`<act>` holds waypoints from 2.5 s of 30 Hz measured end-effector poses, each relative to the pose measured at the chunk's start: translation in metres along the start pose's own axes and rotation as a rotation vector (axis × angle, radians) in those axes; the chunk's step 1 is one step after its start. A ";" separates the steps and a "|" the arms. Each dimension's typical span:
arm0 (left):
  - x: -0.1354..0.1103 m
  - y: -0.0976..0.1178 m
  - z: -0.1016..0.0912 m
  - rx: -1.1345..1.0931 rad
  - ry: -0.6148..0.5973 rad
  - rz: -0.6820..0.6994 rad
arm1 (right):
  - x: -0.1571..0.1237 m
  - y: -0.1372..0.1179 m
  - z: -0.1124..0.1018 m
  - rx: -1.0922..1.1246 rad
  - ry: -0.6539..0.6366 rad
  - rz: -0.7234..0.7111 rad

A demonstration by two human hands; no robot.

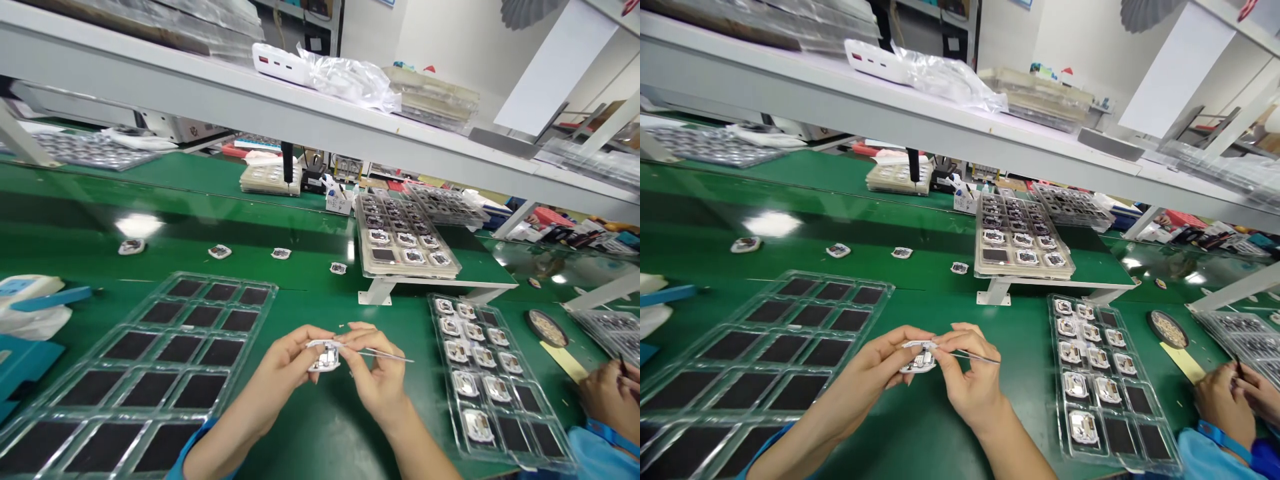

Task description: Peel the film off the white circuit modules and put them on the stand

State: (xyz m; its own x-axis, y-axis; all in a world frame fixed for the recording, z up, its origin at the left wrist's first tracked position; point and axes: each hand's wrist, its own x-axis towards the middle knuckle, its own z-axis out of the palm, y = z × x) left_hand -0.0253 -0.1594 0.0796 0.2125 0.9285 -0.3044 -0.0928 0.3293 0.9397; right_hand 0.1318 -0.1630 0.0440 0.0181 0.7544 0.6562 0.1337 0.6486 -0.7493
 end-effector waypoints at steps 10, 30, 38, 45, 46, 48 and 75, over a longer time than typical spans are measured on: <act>0.002 -0.003 -0.006 0.004 -0.093 0.059 | 0.002 0.007 0.002 0.147 0.079 0.095; 0.110 0.087 0.038 1.052 0.245 0.786 | 0.005 0.012 0.001 -0.041 0.335 -0.203; 0.150 0.105 0.060 1.305 0.207 0.732 | 0.007 0.010 0.001 -0.080 0.359 -0.208; 0.173 0.126 0.073 1.464 0.285 0.577 | 0.007 0.006 0.004 -0.063 0.344 -0.192; 0.177 0.130 0.074 1.470 0.276 0.534 | 0.007 0.006 0.004 -0.063 0.342 -0.189; 0.185 0.136 0.074 1.463 0.256 0.447 | 0.007 0.006 0.005 -0.064 0.339 -0.189; 0.034 0.027 0.021 0.098 -0.147 0.096 | 0.010 0.005 -0.005 0.212 0.446 0.169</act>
State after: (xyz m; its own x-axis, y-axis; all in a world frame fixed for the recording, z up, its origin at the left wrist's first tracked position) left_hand 0.0003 -0.1226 0.0974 0.3473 0.9176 -0.1931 -0.0257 0.2152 0.9762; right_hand 0.1375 -0.1525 0.0470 0.4485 0.7639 0.4640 -0.1105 0.5625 -0.8193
